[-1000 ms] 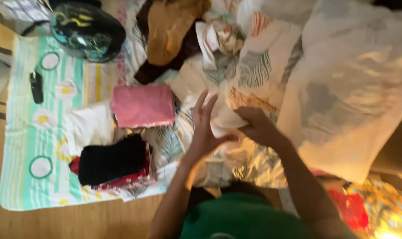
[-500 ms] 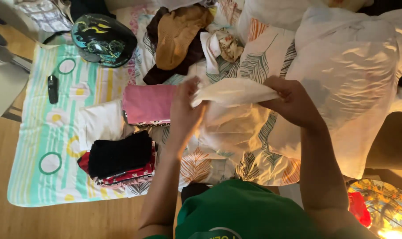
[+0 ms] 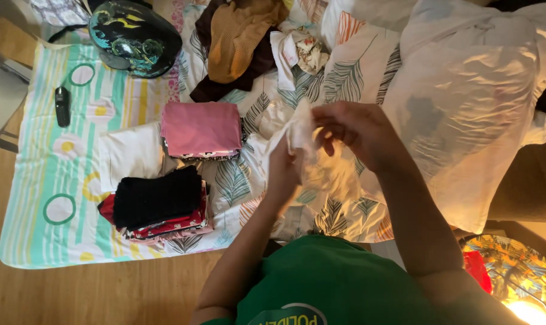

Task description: The person folds several pieces of clothing on a bed. They handle a white cloth, a white towel, a patterned cloth, and a mustard-colored knitted sweater, folding each item by hand and stacking them.

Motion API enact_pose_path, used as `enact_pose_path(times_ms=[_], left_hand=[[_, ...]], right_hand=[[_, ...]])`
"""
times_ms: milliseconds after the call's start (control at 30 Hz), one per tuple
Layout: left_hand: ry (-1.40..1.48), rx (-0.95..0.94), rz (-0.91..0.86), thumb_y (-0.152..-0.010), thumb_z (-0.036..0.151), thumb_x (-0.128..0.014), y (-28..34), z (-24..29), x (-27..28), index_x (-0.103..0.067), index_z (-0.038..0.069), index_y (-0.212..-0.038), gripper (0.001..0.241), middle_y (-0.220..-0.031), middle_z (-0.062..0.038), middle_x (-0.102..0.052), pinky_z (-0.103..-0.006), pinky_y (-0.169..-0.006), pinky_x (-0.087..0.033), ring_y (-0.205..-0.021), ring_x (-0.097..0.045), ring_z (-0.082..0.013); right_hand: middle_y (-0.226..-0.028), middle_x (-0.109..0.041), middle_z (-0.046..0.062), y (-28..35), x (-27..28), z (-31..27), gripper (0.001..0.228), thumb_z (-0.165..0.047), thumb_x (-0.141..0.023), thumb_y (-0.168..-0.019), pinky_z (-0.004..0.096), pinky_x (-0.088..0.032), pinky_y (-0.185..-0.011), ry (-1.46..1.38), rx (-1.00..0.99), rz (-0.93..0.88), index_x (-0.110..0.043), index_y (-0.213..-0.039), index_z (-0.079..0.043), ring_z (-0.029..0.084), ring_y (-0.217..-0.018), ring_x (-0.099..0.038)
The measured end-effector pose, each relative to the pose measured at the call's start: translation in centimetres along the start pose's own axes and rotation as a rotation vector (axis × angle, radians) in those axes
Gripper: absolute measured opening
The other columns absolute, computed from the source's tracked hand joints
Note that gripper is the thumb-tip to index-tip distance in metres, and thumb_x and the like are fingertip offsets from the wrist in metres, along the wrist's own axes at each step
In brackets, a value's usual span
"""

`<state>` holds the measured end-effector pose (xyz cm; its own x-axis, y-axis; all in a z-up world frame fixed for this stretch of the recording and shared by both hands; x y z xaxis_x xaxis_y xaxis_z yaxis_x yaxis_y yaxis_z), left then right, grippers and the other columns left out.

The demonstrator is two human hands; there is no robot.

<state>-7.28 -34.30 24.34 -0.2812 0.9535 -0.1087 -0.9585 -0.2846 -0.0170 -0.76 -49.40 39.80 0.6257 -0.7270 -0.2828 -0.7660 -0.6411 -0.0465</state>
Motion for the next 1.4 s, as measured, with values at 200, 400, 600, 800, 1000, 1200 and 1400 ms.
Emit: enact_pose_path(times_ms=[200, 400, 600, 800, 1000, 1200, 1400], left_hand=[[0.592, 0.118, -0.102, -0.113, 0.02, -0.067, -2.1, -5.1, 4.4, -0.055, -0.002, -0.123, 0.027, -0.102, -0.004, -0.058, -0.0262, -0.068, -0.044, -0.083, -0.055, -0.0134], [0.614, 0.193, -0.163, -0.108, 0.043, -0.049, -1.5, 1.3, 3.8, -0.067, 0.006, -0.122, 0.044, -0.094, -0.005, -0.064, -0.0282, -0.068, -0.047, -0.077, -0.054, -0.0131], [0.499, 0.218, -0.035, -0.107, 0.029, -0.053, -2.0, 1.2, 3.9, -0.065, 0.009, -0.118, 0.026, -0.105, 0.001, -0.067, -0.0277, -0.077, -0.05, -0.09, -0.062, -0.0089], [-0.302, -0.159, 0.295, -0.114, 0.019, -0.05, -2.5, 4.5, 7.7, -0.064, 0.002, -0.111, 0.023, -0.093, -0.007, -0.064, -0.0336, -0.074, -0.05, -0.084, -0.061, -0.0203], [-0.955, -0.564, 0.515, -0.101, 0.004, -0.058, 0.2, 11.3, 8.9, -0.067, 0.002, -0.122, 0.023, -0.105, -0.016, -0.061, -0.0426, -0.079, -0.051, -0.093, -0.063, -0.0359], [-0.687, -0.542, 0.38, -0.111, 0.004, -0.052, 1.6, 13.5, 8.0, -0.066, 0.003, -0.131, 0.024, -0.107, -0.013, -0.065, -0.0357, -0.079, -0.053, -0.093, -0.066, -0.0236], [-0.126, -0.195, 0.213, -0.107, 0.007, -0.044, 0.7, 12.4, 5.9, -0.063, 0.002, -0.129, 0.03, -0.08, 0.0, -0.054, -0.0258, -0.057, -0.061, -0.064, -0.052, -0.0028]], right_hand=[[-0.106, -0.076, 0.01, -0.1, 4.2, 5.4, 0.021, -0.013, -0.069, -0.101, 0.031, -0.056, -0.078, 0.45, 0.126, 0.136, -0.072, -0.117, 0.001, 0.016, -0.09, -0.07], [-0.101, -0.069, 0.006, 0.6, -1.0, 5.6, 0.034, -0.022, -0.083, -0.087, 0.029, -0.055, -0.081, 0.726, 0.169, 0.077, -0.067, -0.11, -0.004, 0.015, -0.09, -0.066], [-0.102, -0.063, 0.008, 0.3, 0.3, 6.6, 0.025, -0.02, -0.078, -0.093, 0.033, -0.05, -0.08, 0.879, 0.325, 0.071, -0.063, -0.104, -0.003, 0.017, -0.092, -0.06], [-0.082, -0.056, 0.002, -0.1, 6.2, 7.7, 0.017, -0.013, -0.071, -0.101, 0.025, -0.041, -0.067, 0.724, 0.254, 0.322, -0.056, -0.103, -0.005, 0.007, -0.075, -0.05], [-0.074, -0.058, -0.003, 0.7, 8.1, 3.5, 0.013, -0.004, -0.065, -0.105, 0.02, -0.034, -0.056, 0.593, 0.235, 0.507, -0.053, -0.107, -0.006, 0.001, -0.064, -0.047], [-0.082, -0.066, -0.001, 0.7, 7.4, 1.6, 0.014, -0.001, -0.067, -0.103, 0.021, -0.039, -0.059, 0.465, 0.211, 0.485, -0.055, -0.109, -0.006, 0.003, -0.068, -0.053], [-0.117, -0.061, 0.005, -0.2, 4.4, 5.9, 0.037, -0.003, -0.075, -0.095, 0.029, -0.055, -0.097, 0.661, 0.428, 0.397, -0.057, -0.127, -0.005, 0.014, -0.11, -0.063]])
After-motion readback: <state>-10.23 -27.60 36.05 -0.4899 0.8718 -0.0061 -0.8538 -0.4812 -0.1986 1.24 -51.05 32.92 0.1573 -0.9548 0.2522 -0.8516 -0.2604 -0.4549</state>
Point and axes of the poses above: each hand's wrist, its own y-axis away from the middle knuckle, its own x-axis out of the back of the hand, z = x × y, the point moved 3 cm from there along -y, towards the middle knuckle
